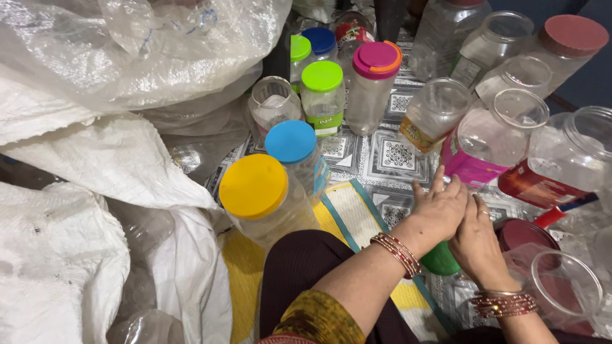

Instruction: The person sits on the floor and handles multiple clear plastic containers with colorful lids. They open and close several containers, remove and replace lids, and rearrange them on the floor.

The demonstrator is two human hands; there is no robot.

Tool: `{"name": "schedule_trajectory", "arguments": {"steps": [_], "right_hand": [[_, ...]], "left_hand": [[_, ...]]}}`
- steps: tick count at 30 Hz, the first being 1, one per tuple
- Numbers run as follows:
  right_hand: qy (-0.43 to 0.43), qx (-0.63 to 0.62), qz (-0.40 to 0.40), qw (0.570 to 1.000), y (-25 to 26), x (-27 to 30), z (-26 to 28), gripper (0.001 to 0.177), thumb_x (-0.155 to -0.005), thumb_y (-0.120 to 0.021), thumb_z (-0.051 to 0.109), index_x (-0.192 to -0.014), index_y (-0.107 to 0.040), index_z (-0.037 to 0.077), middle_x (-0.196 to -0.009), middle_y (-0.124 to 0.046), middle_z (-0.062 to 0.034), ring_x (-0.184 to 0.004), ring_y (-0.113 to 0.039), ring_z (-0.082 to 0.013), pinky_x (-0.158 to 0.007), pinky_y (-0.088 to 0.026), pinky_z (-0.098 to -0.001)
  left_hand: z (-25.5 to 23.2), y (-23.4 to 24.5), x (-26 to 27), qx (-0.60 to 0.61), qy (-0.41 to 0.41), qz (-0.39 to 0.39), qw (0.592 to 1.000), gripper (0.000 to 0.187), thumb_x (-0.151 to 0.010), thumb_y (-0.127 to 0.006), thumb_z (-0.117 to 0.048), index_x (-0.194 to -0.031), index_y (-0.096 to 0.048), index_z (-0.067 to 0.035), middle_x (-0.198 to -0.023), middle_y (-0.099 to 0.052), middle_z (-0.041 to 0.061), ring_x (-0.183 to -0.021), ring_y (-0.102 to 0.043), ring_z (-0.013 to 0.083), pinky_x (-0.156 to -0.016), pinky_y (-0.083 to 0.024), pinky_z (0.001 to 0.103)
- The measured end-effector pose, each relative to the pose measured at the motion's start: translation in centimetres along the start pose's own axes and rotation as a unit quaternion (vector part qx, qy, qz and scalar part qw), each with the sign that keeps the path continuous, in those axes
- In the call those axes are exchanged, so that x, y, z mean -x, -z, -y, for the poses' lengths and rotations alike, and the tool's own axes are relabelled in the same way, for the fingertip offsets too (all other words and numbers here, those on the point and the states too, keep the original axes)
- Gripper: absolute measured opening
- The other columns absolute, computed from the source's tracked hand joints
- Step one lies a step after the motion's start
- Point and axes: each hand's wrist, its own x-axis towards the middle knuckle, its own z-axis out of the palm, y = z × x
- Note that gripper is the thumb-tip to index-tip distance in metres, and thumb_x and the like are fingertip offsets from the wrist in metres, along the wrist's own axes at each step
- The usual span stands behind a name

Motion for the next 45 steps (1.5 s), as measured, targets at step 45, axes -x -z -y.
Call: {"name": "schedule_trajectory", "arguments": {"steps": [45], "right_hand": [[0.038, -0.056, -0.034, 0.997, 0.8, -0.4, 2.3, 0.082, -0.081, -0.064, 0.006, -0.154, -0.028, -0.002, -0.153, -0.035, -0.0298, -0.139, -0.041, -0.0485, -0.111, -0.039, -0.0511]], "left_hand": [[1.0, 0.2, -0.6, 0.038, 0.04, 0.027, 0.998, 0.092, -0.081, -0.073, -0.015, -0.159, -0.025, -0.009, -0.166, -0.026, 0.011, -0.156, -0.015, 0.0434, -0.114, -0.021, 0.076]]}}
